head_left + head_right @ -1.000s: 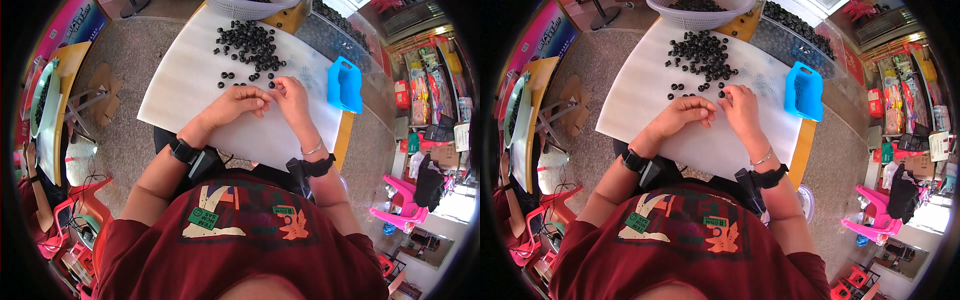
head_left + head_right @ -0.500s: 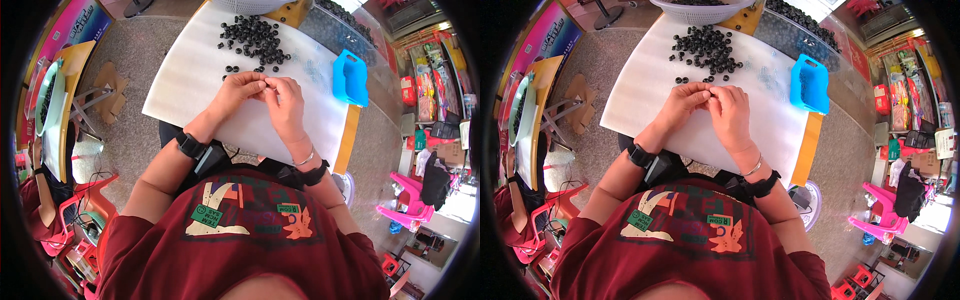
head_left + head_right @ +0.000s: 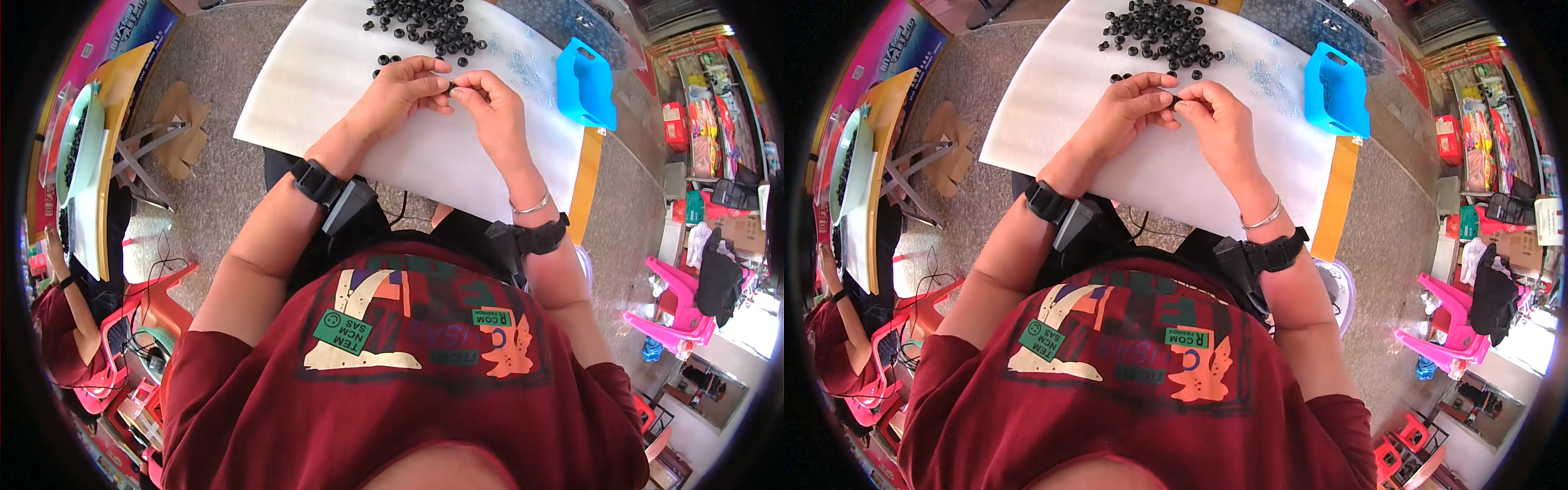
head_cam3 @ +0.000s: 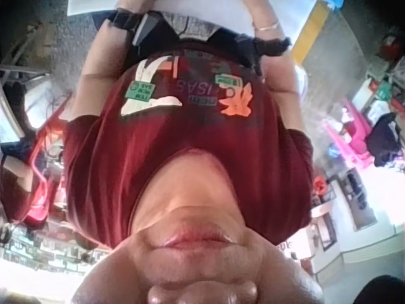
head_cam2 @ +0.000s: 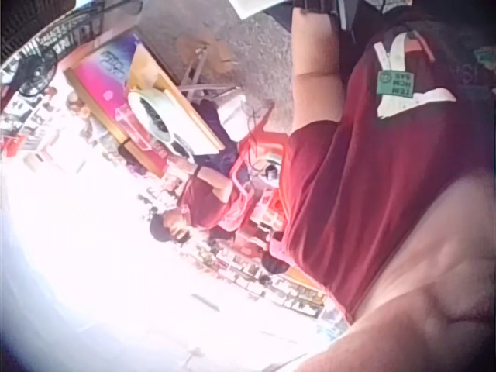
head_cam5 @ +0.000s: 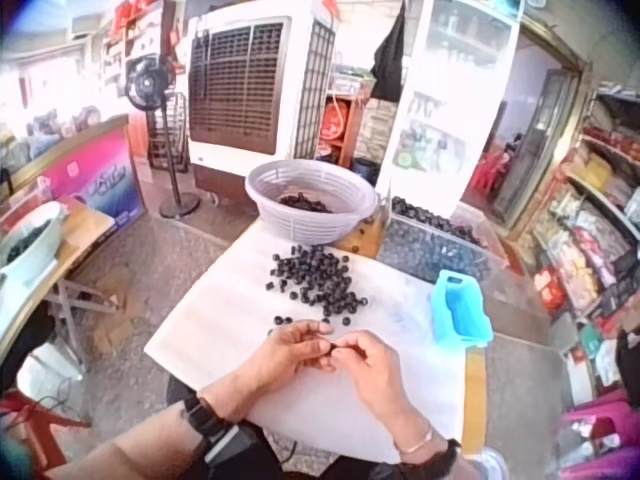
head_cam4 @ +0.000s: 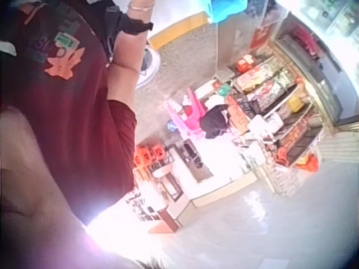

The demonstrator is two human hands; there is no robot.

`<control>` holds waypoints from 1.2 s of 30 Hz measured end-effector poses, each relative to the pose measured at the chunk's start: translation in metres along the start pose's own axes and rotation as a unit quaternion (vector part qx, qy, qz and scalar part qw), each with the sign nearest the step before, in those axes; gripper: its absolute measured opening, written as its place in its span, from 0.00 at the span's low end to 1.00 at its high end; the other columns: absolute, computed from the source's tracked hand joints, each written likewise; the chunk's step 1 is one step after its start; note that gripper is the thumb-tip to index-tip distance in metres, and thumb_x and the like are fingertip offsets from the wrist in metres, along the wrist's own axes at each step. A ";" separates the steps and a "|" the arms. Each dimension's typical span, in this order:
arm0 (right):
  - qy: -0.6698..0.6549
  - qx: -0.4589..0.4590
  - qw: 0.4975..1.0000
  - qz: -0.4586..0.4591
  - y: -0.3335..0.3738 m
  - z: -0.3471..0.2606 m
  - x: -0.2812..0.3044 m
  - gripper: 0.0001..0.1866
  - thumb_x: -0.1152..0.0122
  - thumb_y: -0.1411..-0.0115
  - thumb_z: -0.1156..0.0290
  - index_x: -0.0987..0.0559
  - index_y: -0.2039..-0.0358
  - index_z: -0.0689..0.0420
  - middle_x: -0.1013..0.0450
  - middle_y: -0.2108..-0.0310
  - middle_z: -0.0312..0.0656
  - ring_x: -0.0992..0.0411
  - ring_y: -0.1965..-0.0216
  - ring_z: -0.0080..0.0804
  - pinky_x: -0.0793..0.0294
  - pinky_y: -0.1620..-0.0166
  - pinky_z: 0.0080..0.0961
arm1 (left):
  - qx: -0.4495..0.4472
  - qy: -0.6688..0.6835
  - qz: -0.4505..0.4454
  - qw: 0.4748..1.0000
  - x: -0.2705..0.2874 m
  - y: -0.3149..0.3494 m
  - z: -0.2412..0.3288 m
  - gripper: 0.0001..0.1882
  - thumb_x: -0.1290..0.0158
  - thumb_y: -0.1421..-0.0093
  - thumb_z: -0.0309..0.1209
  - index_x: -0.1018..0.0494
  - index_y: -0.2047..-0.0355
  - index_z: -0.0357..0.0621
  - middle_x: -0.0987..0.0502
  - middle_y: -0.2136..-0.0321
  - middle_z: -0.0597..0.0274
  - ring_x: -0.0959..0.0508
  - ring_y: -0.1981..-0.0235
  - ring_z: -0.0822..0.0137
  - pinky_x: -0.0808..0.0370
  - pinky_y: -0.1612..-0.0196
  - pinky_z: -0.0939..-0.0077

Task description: Sorting small black plastic components on a white foam pad and placing selected parts into a blue container.

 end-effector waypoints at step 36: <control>0.070 -0.006 0.997 0.017 0.030 0.006 0.006 0.06 0.39 0.44 0.77 0.23 0.66 0.62 0.25 0.75 0.40 0.29 0.73 0.21 0.29 0.68 0.22 | -0.005 0.016 -0.009 1.000 0.001 0.004 -0.001 0.09 0.52 0.37 0.22 0.27 0.58 0.32 0.24 0.64 0.56 0.23 0.67 0.69 0.23 0.58 0.76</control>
Point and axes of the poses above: each hand's wrist, its own y-axis away from the middle knuckle, its own x-axis out of the back of the hand, z = x × y, the point moved 3 cm from there along -y, towards the middle knuckle
